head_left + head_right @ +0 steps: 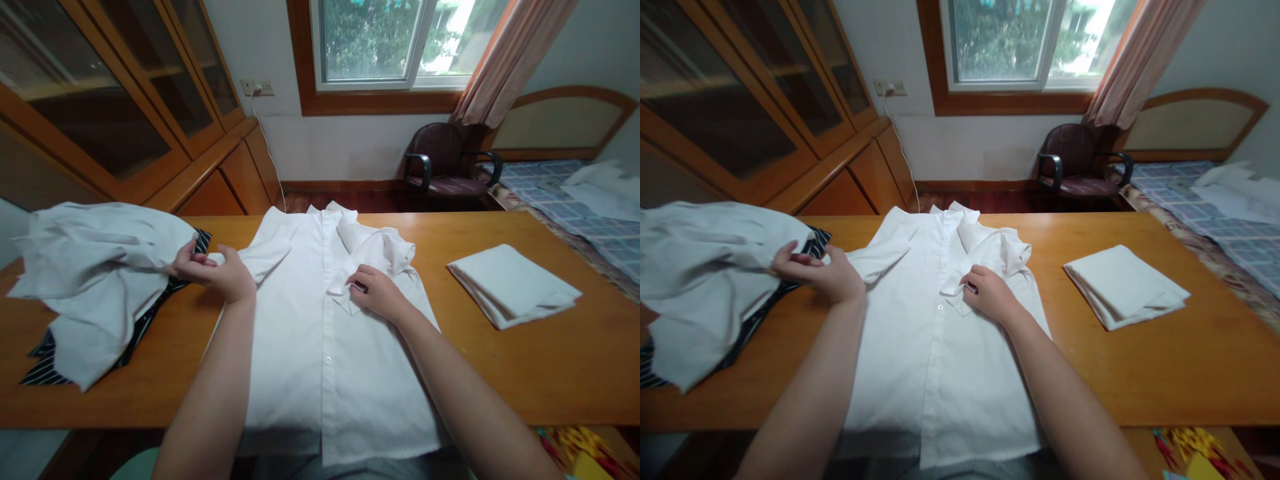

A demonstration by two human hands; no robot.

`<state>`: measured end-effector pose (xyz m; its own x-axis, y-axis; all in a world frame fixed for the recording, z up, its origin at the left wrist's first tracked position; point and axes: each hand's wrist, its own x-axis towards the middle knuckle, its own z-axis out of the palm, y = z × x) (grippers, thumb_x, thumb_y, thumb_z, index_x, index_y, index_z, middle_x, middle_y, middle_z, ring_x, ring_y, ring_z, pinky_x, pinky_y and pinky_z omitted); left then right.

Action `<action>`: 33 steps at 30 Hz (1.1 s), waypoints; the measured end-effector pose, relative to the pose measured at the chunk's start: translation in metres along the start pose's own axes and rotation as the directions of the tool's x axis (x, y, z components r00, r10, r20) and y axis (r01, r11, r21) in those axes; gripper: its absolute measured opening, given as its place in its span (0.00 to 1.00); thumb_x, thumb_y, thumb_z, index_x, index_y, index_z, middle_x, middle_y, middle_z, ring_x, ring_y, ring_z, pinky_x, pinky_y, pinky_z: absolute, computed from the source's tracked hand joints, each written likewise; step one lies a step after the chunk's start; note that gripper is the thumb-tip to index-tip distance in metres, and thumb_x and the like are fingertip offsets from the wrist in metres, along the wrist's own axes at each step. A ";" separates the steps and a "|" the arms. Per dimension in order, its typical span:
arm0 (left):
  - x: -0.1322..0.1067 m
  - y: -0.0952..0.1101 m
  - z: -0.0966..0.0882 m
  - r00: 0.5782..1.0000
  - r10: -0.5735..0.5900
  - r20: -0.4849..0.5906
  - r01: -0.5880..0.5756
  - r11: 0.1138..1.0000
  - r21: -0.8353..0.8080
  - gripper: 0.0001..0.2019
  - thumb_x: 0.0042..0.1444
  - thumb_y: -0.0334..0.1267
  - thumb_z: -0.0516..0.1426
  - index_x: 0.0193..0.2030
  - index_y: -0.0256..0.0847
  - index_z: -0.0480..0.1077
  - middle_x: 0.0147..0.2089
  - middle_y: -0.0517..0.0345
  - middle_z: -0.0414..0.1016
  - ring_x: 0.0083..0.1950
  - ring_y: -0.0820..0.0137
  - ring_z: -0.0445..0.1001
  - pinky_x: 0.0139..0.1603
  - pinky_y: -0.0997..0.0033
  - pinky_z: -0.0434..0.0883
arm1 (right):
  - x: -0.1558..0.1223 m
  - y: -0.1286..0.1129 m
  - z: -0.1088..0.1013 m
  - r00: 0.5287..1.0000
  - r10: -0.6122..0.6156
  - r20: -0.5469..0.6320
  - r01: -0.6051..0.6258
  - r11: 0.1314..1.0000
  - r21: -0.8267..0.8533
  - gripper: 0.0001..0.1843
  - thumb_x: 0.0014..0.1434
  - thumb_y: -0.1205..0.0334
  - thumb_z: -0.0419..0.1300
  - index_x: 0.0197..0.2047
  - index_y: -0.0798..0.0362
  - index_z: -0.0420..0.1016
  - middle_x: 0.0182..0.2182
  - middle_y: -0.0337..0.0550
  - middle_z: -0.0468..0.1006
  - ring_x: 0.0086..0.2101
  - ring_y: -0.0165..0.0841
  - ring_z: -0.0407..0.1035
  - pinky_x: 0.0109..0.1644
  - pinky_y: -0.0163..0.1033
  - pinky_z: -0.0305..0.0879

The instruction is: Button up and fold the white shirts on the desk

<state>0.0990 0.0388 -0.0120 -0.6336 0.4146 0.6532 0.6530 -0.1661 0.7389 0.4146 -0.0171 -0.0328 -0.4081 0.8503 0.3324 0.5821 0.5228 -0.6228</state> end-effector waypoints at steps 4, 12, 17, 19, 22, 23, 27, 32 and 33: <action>-0.020 0.018 0.004 0.925 0.325 0.197 -0.322 0.946 -0.047 0.04 0.54 0.29 0.56 0.37 0.40 0.68 0.34 0.54 0.64 0.38 0.64 0.65 0.45 0.62 0.66 | 0.001 0.005 -0.002 0.979 0.072 -0.191 -0.085 0.995 -0.058 0.11 0.54 0.74 0.56 0.37 0.52 0.77 0.30 0.40 0.70 0.30 0.32 0.65 0.35 0.37 0.61; -0.056 0.045 0.013 0.143 0.397 0.907 -0.303 0.890 -0.341 0.09 0.60 0.37 0.55 0.29 0.41 0.70 0.29 0.58 0.72 0.32 0.68 0.68 0.36 0.67 0.64 | 0.003 0.021 0.003 0.950 0.138 -0.278 -0.185 0.971 -0.149 0.08 0.56 0.72 0.56 0.35 0.51 0.75 0.32 0.43 0.70 0.35 0.39 0.65 0.41 0.43 0.61; -0.055 0.041 0.010 0.023 0.407 0.913 -0.209 0.895 -0.394 0.08 0.59 0.40 0.58 0.29 0.42 0.71 0.33 0.55 0.73 0.42 0.62 0.69 0.44 0.65 0.66 | 0.005 0.030 0.007 0.957 0.113 -0.268 -0.179 0.956 -0.234 0.08 0.56 0.71 0.58 0.37 0.51 0.75 0.35 0.48 0.72 0.41 0.45 0.62 0.47 0.48 0.61; -0.053 0.040 0.009 0.010 0.401 0.916 -0.178 0.902 -0.393 0.08 0.59 0.42 0.59 0.31 0.43 0.73 0.36 0.55 0.74 0.45 0.61 0.68 0.47 0.63 0.67 | 0.005 0.033 0.007 0.959 0.120 -0.258 -0.185 0.952 -0.244 0.08 0.56 0.71 0.58 0.38 0.51 0.75 0.37 0.48 0.72 0.42 0.46 0.61 0.48 0.49 0.61; -0.052 0.038 0.010 0.020 0.403 0.915 -0.168 0.904 -0.394 0.09 0.60 0.44 0.58 0.32 0.43 0.73 0.36 0.54 0.73 0.45 0.61 0.68 0.47 0.62 0.67 | 0.006 0.034 0.006 0.960 0.143 -0.241 -0.197 0.955 -0.220 0.08 0.57 0.70 0.58 0.39 0.51 0.76 0.38 0.49 0.72 0.43 0.46 0.61 0.50 0.50 0.61; -0.051 0.037 0.011 0.034 0.405 0.914 -0.176 0.902 -0.393 0.10 0.60 0.43 0.57 0.31 0.43 0.72 0.36 0.54 0.73 0.44 0.62 0.68 0.47 0.63 0.67 | 0.007 0.033 0.005 0.960 0.148 -0.236 -0.198 0.959 -0.202 0.08 0.57 0.70 0.58 0.39 0.51 0.76 0.38 0.49 0.72 0.44 0.46 0.61 0.50 0.50 0.61; -0.051 0.030 0.020 0.109 0.434 0.894 -0.237 0.885 -0.401 0.11 0.62 0.41 0.54 0.29 0.42 0.71 0.33 0.55 0.71 0.40 0.64 0.68 0.44 0.64 0.66 | 0.007 0.030 -0.003 0.963 0.141 -0.231 -0.164 0.983 -0.085 0.06 0.58 0.66 0.59 0.40 0.50 0.76 0.39 0.47 0.72 0.45 0.45 0.63 0.53 0.51 0.62; -0.051 0.025 0.028 0.138 0.459 0.878 -0.288 0.866 -0.408 0.11 0.61 0.38 0.53 0.29 0.41 0.72 0.32 0.54 0.71 0.40 0.64 0.67 0.44 0.63 0.66 | 0.004 0.005 -0.015 0.939 -0.009 -0.344 0.008 1.000 -0.006 0.11 0.60 0.64 0.59 0.47 0.48 0.74 0.48 0.49 0.71 0.51 0.45 0.64 0.59 0.55 0.60; -0.050 0.025 0.030 0.139 0.460 0.877 -0.293 0.865 -0.408 0.10 0.61 0.38 0.53 0.29 0.41 0.72 0.32 0.54 0.71 0.40 0.64 0.67 0.44 0.63 0.66 | 0.003 -0.003 -0.015 0.938 -0.062 -0.340 0.060 0.998 -0.017 0.11 0.60 0.64 0.59 0.47 0.48 0.75 0.48 0.49 0.72 0.52 0.45 0.64 0.59 0.55 0.60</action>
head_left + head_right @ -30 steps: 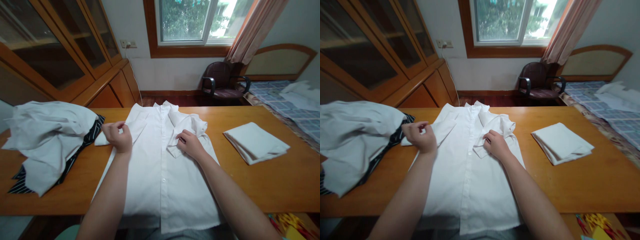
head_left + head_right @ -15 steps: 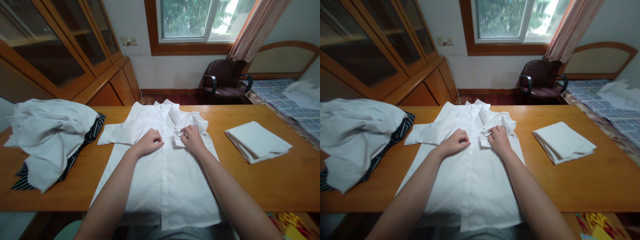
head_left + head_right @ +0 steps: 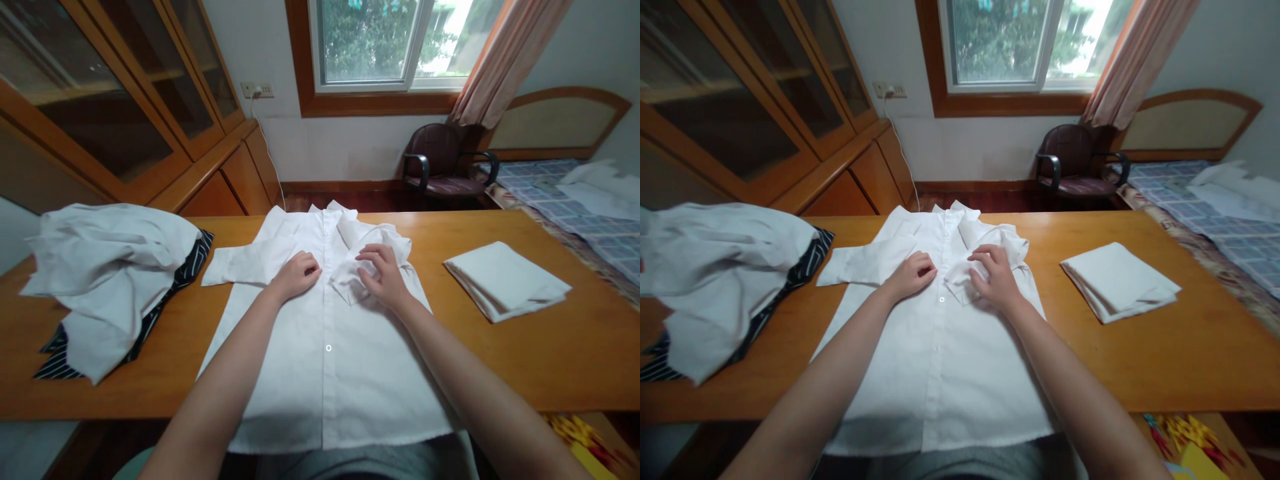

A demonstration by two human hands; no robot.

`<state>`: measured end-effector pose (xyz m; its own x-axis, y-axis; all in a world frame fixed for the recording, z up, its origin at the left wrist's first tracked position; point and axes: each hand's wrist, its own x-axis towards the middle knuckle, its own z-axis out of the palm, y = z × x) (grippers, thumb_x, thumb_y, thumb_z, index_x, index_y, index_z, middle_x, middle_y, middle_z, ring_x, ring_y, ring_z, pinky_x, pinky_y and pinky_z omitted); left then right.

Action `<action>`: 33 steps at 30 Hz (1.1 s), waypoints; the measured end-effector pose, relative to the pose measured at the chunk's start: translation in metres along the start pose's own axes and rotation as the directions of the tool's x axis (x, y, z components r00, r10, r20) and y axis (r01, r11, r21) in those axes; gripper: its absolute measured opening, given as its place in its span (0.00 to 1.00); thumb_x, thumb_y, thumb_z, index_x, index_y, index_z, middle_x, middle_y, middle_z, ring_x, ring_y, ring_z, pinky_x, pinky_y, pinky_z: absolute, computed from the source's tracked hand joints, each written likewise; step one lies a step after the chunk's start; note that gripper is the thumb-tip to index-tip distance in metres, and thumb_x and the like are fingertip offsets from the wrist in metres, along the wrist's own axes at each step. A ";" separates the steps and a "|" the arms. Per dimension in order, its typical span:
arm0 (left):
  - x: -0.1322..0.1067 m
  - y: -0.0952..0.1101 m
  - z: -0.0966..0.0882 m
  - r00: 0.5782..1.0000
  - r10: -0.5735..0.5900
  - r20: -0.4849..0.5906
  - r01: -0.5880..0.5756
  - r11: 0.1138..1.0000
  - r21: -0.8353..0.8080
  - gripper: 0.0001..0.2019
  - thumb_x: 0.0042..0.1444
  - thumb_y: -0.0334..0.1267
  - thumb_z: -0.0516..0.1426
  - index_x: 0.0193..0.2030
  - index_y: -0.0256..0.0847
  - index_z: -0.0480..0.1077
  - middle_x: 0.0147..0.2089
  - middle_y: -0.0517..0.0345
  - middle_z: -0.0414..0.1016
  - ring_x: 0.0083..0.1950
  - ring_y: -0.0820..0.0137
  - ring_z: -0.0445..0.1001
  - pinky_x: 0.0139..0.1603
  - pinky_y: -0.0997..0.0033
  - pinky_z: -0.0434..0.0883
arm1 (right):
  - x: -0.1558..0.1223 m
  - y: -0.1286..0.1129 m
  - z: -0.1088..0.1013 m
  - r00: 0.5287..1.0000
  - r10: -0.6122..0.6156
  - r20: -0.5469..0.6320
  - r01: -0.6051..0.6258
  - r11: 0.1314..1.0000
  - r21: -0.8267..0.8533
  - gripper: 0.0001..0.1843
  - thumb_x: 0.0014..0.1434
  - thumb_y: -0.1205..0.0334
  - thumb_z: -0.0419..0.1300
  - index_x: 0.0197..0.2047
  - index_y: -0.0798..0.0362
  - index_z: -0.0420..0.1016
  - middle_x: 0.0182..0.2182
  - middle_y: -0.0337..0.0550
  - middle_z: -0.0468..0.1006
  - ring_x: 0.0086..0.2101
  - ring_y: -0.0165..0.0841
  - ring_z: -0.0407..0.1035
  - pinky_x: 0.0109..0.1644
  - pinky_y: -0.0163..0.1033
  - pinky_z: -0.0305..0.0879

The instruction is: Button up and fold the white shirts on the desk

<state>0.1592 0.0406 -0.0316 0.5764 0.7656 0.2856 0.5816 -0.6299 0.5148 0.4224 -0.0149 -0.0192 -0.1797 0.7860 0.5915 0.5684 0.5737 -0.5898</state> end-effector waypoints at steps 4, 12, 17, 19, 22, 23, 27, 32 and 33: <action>0.005 -0.005 -0.001 1.000 0.016 -0.019 -0.016 1.000 0.016 0.09 0.59 0.36 0.54 0.29 0.41 0.72 0.32 0.54 0.70 0.40 0.64 0.67 0.45 0.63 0.67 | -0.004 -0.029 0.008 0.935 -0.213 0.284 0.200 0.977 0.073 0.09 0.62 0.63 0.59 0.46 0.46 0.76 0.44 0.47 0.75 0.46 0.41 0.68 0.53 0.50 0.67; -0.007 0.013 -0.007 0.996 -0.093 -0.010 0.093 0.996 -0.015 0.08 0.59 0.38 0.54 0.31 0.41 0.71 0.33 0.56 0.71 0.37 0.66 0.69 0.40 0.66 0.67 | -0.020 -0.025 0.033 0.910 -0.060 0.410 0.068 0.998 -0.006 0.05 0.61 0.66 0.63 0.41 0.50 0.78 0.40 0.46 0.76 0.43 0.39 0.68 0.49 0.46 0.68; -0.026 0.035 -0.004 0.974 -0.186 0.132 0.204 0.969 -0.140 0.08 0.56 0.38 0.56 0.29 0.41 0.73 0.33 0.56 0.73 0.35 0.65 0.71 0.36 0.68 0.66 | -0.013 -0.021 0.041 0.905 0.069 0.421 -0.057 0.998 -0.040 0.07 0.57 0.66 0.68 0.40 0.50 0.81 0.38 0.44 0.75 0.41 0.38 0.67 0.48 0.44 0.66; -0.030 0.039 -0.001 0.963 -0.214 0.164 0.241 0.955 -0.170 0.07 0.54 0.37 0.56 0.30 0.41 0.75 0.34 0.55 0.74 0.37 0.65 0.72 0.37 0.68 0.67 | -0.010 -0.022 0.045 0.899 0.118 0.422 -0.109 0.993 -0.047 0.06 0.55 0.67 0.70 0.38 0.50 0.82 0.37 0.43 0.75 0.40 0.37 0.67 0.48 0.43 0.65; -0.034 0.041 0.005 0.948 -0.279 0.151 0.304 0.936 -0.179 0.06 0.53 0.36 0.57 0.31 0.41 0.76 0.35 0.56 0.75 0.39 0.64 0.73 0.40 0.67 0.68 | -0.009 -0.022 0.050 0.897 0.165 0.410 -0.154 0.986 -0.059 0.05 0.55 0.66 0.71 0.36 0.49 0.83 0.35 0.43 0.75 0.40 0.37 0.67 0.48 0.43 0.63; -0.035 0.041 0.007 0.947 -0.292 0.133 0.312 0.934 -0.175 0.06 0.53 0.37 0.57 0.32 0.41 0.76 0.36 0.56 0.75 0.41 0.63 0.73 0.41 0.66 0.68 | -0.010 -0.023 0.050 0.898 0.175 0.404 -0.161 0.985 -0.068 0.04 0.55 0.65 0.71 0.36 0.49 0.83 0.35 0.42 0.76 0.41 0.37 0.66 0.48 0.43 0.63; -0.039 0.038 0.011 0.958 -0.278 0.069 0.286 0.947 -0.146 0.04 0.52 0.37 0.59 0.32 0.41 0.75 0.35 0.57 0.75 0.44 0.62 0.72 0.46 0.65 0.67 | -0.012 -0.027 0.050 0.895 0.201 0.398 -0.167 0.979 -0.119 0.03 0.57 0.62 0.70 0.37 0.48 0.83 0.36 0.42 0.77 0.41 0.37 0.66 0.47 0.42 0.60; -0.042 0.035 0.013 0.968 -0.247 0.050 0.252 0.952 -0.171 0.03 0.54 0.37 0.61 0.32 0.42 0.74 0.34 0.58 0.75 0.43 0.63 0.71 0.46 0.65 0.67 | -0.013 -0.033 0.051 0.890 0.218 0.400 -0.161 0.972 -0.172 0.03 0.58 0.59 0.70 0.36 0.48 0.82 0.36 0.42 0.77 0.40 0.37 0.66 0.46 0.42 0.58; -0.042 0.034 0.014 0.967 -0.249 0.045 0.253 0.952 -0.173 0.03 0.55 0.37 0.61 0.32 0.42 0.74 0.34 0.58 0.75 0.43 0.63 0.71 0.46 0.65 0.67 | -0.013 -0.033 0.051 0.889 0.223 0.399 -0.164 0.970 -0.178 0.03 0.58 0.59 0.70 0.35 0.48 0.82 0.36 0.42 0.77 0.40 0.37 0.66 0.45 0.42 0.57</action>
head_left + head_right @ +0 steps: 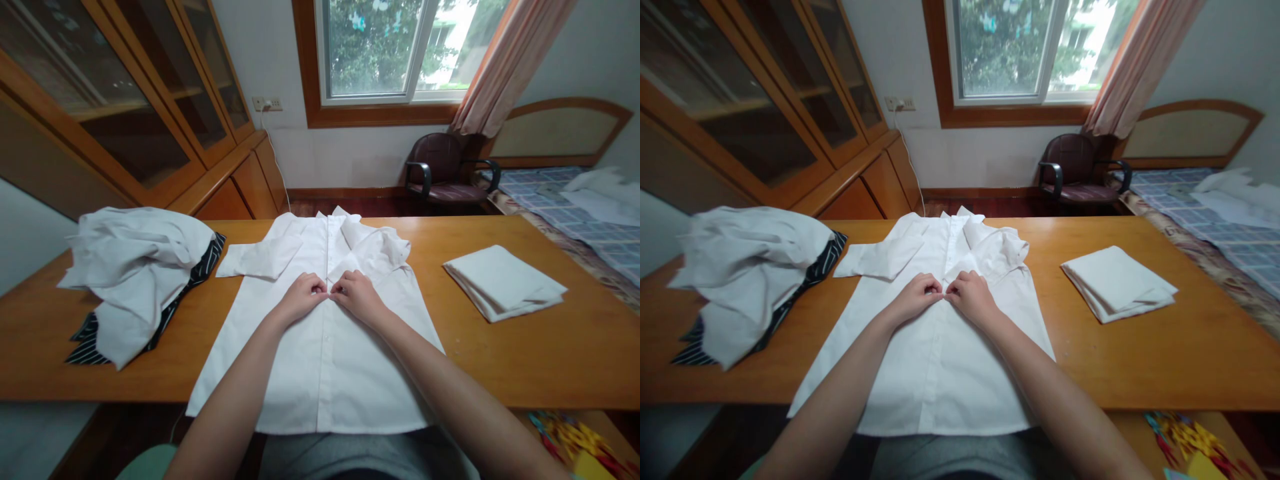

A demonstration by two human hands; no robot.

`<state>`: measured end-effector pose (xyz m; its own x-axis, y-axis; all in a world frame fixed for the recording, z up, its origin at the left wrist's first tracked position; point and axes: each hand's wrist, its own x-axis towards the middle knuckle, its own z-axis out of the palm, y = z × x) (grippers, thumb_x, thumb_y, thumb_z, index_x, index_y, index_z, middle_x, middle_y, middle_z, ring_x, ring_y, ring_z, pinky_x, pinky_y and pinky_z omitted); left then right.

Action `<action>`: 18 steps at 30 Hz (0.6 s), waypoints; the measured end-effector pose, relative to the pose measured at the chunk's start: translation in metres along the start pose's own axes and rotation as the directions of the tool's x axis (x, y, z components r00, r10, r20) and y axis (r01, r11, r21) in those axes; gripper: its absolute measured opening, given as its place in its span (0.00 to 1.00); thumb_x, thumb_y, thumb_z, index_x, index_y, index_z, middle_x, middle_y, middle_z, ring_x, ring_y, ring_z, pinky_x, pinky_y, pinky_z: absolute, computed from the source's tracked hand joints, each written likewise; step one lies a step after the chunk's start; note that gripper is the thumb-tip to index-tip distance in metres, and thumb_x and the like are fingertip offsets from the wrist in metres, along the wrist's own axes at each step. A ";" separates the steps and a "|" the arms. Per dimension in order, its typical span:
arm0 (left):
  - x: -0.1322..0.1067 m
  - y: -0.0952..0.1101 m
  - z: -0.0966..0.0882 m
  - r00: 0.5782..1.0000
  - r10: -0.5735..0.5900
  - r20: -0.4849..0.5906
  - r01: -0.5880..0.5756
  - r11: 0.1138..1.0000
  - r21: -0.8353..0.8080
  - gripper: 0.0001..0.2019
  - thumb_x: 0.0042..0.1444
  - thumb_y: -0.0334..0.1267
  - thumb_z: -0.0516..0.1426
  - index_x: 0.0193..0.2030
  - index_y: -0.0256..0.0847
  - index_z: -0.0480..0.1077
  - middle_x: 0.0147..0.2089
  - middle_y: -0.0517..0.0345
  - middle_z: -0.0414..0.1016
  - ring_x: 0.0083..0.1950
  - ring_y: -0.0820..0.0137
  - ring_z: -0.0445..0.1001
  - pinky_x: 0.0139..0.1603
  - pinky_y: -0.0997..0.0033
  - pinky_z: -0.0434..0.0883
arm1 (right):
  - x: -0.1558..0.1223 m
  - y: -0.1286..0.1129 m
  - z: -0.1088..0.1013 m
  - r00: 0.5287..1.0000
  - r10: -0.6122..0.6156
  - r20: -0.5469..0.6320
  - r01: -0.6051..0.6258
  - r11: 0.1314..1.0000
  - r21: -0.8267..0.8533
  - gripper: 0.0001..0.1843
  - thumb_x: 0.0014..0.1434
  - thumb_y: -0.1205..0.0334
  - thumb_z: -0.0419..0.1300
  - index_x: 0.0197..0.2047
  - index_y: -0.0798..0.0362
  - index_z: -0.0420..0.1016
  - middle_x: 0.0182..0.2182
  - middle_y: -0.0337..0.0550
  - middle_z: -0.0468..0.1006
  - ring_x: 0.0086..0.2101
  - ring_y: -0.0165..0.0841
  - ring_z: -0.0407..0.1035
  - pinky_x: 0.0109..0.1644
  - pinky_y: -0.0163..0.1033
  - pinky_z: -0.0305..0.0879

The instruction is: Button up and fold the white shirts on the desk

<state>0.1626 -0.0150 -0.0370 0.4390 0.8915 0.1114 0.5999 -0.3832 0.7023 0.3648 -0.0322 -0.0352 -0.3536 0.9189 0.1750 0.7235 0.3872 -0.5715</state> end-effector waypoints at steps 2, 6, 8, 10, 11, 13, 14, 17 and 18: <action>0.000 -0.001 0.001 1.000 0.001 -0.010 -0.001 1.000 -0.002 0.03 0.55 0.37 0.61 0.32 0.42 0.74 0.34 0.58 0.75 0.43 0.63 0.71 0.46 0.65 0.67 | 0.000 -0.002 0.000 1.000 0.011 -0.002 -0.011 1.000 -0.002 0.04 0.58 0.59 0.70 0.34 0.48 0.82 0.35 0.42 0.77 0.40 0.37 0.66 0.45 0.42 0.56; 0.000 0.001 0.001 1.000 0.005 -0.005 -0.005 1.000 0.002 0.04 0.56 0.36 0.60 0.31 0.42 0.73 0.33 0.58 0.74 0.43 0.63 0.70 0.45 0.64 0.66 | 0.000 -0.005 -0.002 1.000 0.023 0.003 -0.023 1.000 0.015 0.05 0.58 0.59 0.70 0.33 0.49 0.81 0.35 0.42 0.76 0.40 0.36 0.65 0.45 0.42 0.55; 0.000 0.002 0.000 1.000 0.000 0.000 0.000 1.000 0.006 0.03 0.56 0.36 0.60 0.31 0.42 0.74 0.33 0.58 0.74 0.43 0.63 0.70 0.45 0.64 0.66 | 0.000 -0.006 -0.002 1.000 0.019 0.002 -0.019 0.999 0.026 0.05 0.58 0.60 0.69 0.32 0.50 0.80 0.34 0.41 0.76 0.40 0.36 0.65 0.45 0.42 0.55; 0.000 0.002 0.001 1.000 -0.005 -0.005 0.005 1.000 0.007 0.03 0.56 0.36 0.60 0.31 0.42 0.74 0.34 0.58 0.74 0.43 0.63 0.70 0.45 0.64 0.67 | 0.000 -0.006 -0.002 1.000 0.009 -0.009 -0.009 0.999 0.036 0.04 0.59 0.61 0.69 0.32 0.50 0.80 0.34 0.41 0.76 0.40 0.36 0.65 0.45 0.42 0.55; 0.000 0.002 0.001 1.000 -0.007 -0.010 0.007 1.000 0.006 0.03 0.56 0.37 0.60 0.32 0.42 0.74 0.34 0.58 0.75 0.43 0.63 0.70 0.45 0.64 0.67 | -0.001 -0.005 -0.001 1.000 0.004 -0.018 -0.003 0.999 0.039 0.04 0.59 0.61 0.69 0.32 0.50 0.80 0.34 0.41 0.76 0.39 0.36 0.65 0.44 0.42 0.55; 0.000 0.001 0.001 1.000 -0.011 -0.016 0.011 1.000 0.001 0.04 0.56 0.38 0.61 0.32 0.42 0.75 0.34 0.58 0.75 0.43 0.63 0.71 0.46 0.64 0.67 | -0.001 -0.004 0.000 0.999 -0.005 -0.034 0.007 0.999 0.040 0.04 0.59 0.62 0.69 0.32 0.50 0.80 0.34 0.41 0.75 0.39 0.36 0.65 0.44 0.41 0.55; 0.000 0.001 0.001 1.000 -0.013 -0.015 0.013 1.000 -0.001 0.04 0.56 0.38 0.61 0.32 0.42 0.75 0.34 0.57 0.75 0.43 0.63 0.70 0.46 0.64 0.67 | -0.002 -0.004 0.001 0.999 -0.007 -0.041 0.008 0.999 0.040 0.04 0.59 0.62 0.69 0.32 0.50 0.80 0.34 0.41 0.75 0.39 0.36 0.65 0.44 0.41 0.55; 0.000 0.001 0.001 1.000 -0.012 -0.010 0.012 1.000 -0.004 0.04 0.56 0.38 0.60 0.31 0.42 0.74 0.34 0.58 0.74 0.44 0.63 0.70 0.46 0.63 0.66 | -0.002 -0.003 0.003 0.998 0.002 -0.055 0.001 0.999 0.040 0.04 0.58 0.63 0.69 0.32 0.50 0.80 0.34 0.41 0.75 0.40 0.36 0.65 0.44 0.42 0.54; 0.000 0.001 0.001 1.000 -0.010 -0.008 0.010 1.000 -0.005 0.04 0.57 0.37 0.60 0.31 0.42 0.74 0.34 0.58 0.74 0.44 0.63 0.70 0.46 0.63 0.66 | -0.002 -0.003 0.003 0.998 0.008 -0.059 -0.005 0.999 0.042 0.04 0.58 0.63 0.69 0.32 0.50 0.80 0.34 0.41 0.75 0.40 0.37 0.65 0.45 0.42 0.54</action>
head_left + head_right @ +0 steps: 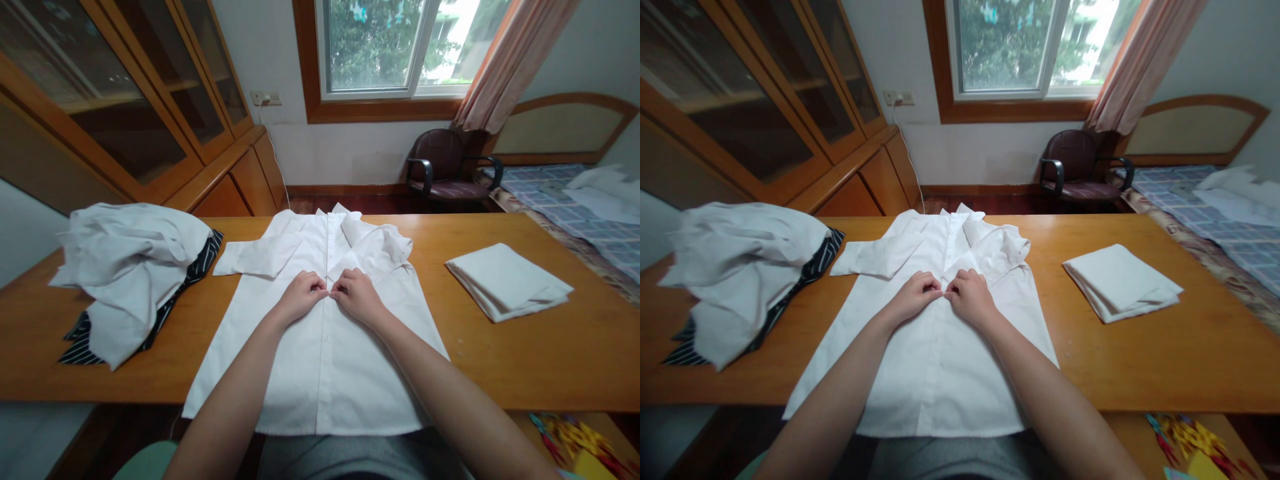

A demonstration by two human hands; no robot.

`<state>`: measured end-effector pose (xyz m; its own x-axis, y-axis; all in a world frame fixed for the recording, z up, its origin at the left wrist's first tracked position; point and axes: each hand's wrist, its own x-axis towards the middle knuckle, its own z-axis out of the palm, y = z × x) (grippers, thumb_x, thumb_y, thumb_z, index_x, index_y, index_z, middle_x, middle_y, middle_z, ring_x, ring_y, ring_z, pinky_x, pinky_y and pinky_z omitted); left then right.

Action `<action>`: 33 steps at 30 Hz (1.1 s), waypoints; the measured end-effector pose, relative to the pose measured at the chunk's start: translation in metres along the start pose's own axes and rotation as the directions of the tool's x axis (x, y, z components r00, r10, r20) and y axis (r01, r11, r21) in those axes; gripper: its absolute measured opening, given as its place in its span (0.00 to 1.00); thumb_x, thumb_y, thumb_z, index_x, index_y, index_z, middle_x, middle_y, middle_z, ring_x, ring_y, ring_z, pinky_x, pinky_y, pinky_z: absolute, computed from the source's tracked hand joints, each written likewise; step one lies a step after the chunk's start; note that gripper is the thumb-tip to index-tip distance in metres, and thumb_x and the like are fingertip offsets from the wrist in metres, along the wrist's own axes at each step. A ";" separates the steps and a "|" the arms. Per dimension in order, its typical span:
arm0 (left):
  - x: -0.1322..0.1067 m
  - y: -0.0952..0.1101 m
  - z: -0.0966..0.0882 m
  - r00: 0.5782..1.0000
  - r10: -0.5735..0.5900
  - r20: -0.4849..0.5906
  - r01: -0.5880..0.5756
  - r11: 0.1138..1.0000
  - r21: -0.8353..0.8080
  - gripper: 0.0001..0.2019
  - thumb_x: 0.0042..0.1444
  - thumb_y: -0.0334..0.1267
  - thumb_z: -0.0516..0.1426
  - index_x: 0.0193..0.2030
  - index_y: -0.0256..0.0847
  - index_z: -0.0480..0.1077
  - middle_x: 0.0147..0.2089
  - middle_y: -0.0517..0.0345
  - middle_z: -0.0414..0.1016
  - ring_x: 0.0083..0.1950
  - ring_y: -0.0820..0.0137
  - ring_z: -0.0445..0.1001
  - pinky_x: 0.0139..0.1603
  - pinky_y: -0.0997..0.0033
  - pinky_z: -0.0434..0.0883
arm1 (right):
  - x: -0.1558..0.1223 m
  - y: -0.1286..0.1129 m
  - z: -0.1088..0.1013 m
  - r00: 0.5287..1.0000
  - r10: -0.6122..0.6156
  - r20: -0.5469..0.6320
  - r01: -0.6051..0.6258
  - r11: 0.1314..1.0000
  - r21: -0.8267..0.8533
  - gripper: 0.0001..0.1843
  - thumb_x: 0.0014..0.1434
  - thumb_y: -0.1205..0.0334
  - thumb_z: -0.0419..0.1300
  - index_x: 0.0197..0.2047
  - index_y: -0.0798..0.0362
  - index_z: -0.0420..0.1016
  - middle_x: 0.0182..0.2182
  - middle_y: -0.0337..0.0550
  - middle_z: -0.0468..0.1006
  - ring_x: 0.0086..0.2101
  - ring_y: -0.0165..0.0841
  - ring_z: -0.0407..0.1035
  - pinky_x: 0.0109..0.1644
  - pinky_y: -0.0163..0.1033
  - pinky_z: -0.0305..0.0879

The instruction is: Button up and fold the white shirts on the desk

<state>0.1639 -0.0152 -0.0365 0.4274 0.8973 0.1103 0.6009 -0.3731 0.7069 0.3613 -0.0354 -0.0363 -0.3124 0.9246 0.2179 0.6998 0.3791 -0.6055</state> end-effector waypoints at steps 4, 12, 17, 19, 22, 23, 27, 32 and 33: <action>0.000 0.002 -0.001 1.000 0.000 0.010 0.001 1.000 -0.003 0.05 0.57 0.36 0.59 0.30 0.42 0.72 0.34 0.58 0.74 0.43 0.62 0.68 0.48 0.62 0.65 | 0.001 0.001 0.002 1.000 0.020 0.002 -0.020 1.000 0.007 0.04 0.57 0.63 0.69 0.31 0.50 0.80 0.33 0.41 0.75 0.40 0.37 0.64 0.45 0.42 0.55; 0.000 0.001 -0.003 1.000 -0.001 0.021 0.001 1.000 -0.026 0.04 0.57 0.36 0.59 0.31 0.42 0.73 0.34 0.58 0.74 0.44 0.62 0.68 0.50 0.62 0.65 | 0.003 -0.001 0.002 0.996 0.087 0.021 -0.088 0.995 0.041 0.04 0.57 0.63 0.68 0.30 0.50 0.81 0.33 0.41 0.77 0.41 0.36 0.66 0.46 0.41 0.56; 0.000 0.001 -0.004 0.998 -0.004 0.055 0.005 1.000 -0.017 0.06 0.58 0.39 0.58 0.32 0.43 0.75 0.36 0.57 0.76 0.46 0.61 0.68 0.50 0.62 0.65 | 0.004 -0.006 -0.001 0.990 0.137 0.031 -0.138 0.990 0.028 0.04 0.57 0.63 0.68 0.30 0.50 0.81 0.33 0.41 0.78 0.41 0.37 0.66 0.46 0.41 0.56; -0.001 0.002 -0.004 0.999 -0.004 0.051 0.004 1.000 -0.011 0.08 0.59 0.42 0.59 0.33 0.43 0.76 0.36 0.56 0.76 0.46 0.61 0.69 0.49 0.62 0.66 | 0.003 -0.005 -0.001 0.991 0.135 0.025 -0.136 0.990 0.030 0.04 0.57 0.63 0.68 0.30 0.51 0.81 0.33 0.42 0.78 0.41 0.37 0.66 0.45 0.41 0.56; -0.002 0.003 -0.003 1.000 -0.004 0.028 0.004 1.000 -0.007 0.10 0.58 0.46 0.60 0.33 0.44 0.77 0.36 0.56 0.77 0.46 0.61 0.69 0.48 0.62 0.66 | 0.002 -0.001 -0.001 0.996 0.089 0.009 -0.089 0.994 0.066 0.04 0.57 0.63 0.68 0.30 0.50 0.82 0.32 0.41 0.77 0.40 0.36 0.67 0.45 0.41 0.58; -0.002 0.003 -0.003 1.000 -0.006 0.019 0.006 1.000 -0.008 0.09 0.58 0.45 0.60 0.33 0.44 0.77 0.36 0.56 0.77 0.45 0.61 0.70 0.48 0.62 0.67 | 0.002 0.001 -0.001 0.998 0.066 0.005 -0.066 0.993 0.095 0.04 0.57 0.64 0.68 0.30 0.50 0.82 0.31 0.41 0.77 0.40 0.36 0.67 0.46 0.41 0.59; -0.002 0.004 -0.001 1.000 -0.015 -0.017 0.014 1.000 -0.009 0.06 0.55 0.42 0.61 0.32 0.44 0.76 0.35 0.57 0.76 0.45 0.62 0.71 0.47 0.63 0.68 | -0.001 0.009 -0.007 0.995 0.040 -0.089 -0.010 0.946 0.323 0.05 0.60 0.63 0.64 0.35 0.50 0.83 0.31 0.41 0.75 0.36 0.33 0.68 0.43 0.39 0.63; -0.001 0.006 0.002 0.999 -0.020 -0.041 0.021 0.999 0.031 0.07 0.52 0.42 0.65 0.30 0.43 0.73 0.34 0.58 0.76 0.44 0.62 0.71 0.45 0.64 0.68 | -0.002 0.020 -0.023 0.897 0.241 -0.371 -0.019 0.859 0.512 0.14 0.65 0.55 0.55 0.42 0.52 0.79 0.33 0.42 0.76 0.35 0.34 0.69 0.42 0.39 0.64; -0.001 0.006 0.003 0.999 -0.023 -0.046 0.025 0.999 0.039 0.07 0.52 0.42 0.65 0.29 0.43 0.73 0.34 0.58 0.76 0.43 0.62 0.71 0.44 0.64 0.68 | -0.002 0.022 -0.026 0.865 0.296 -0.405 -0.036 0.842 0.538 0.14 0.65 0.54 0.55 0.42 0.52 0.79 0.32 0.42 0.76 0.35 0.34 0.69 0.41 0.39 0.64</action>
<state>0.1690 -0.0194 -0.0339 0.3820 0.9155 0.1264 0.6373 -0.3600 0.6813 0.3940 -0.0274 -0.0306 0.1976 0.9269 0.3192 0.2549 0.2658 -0.9297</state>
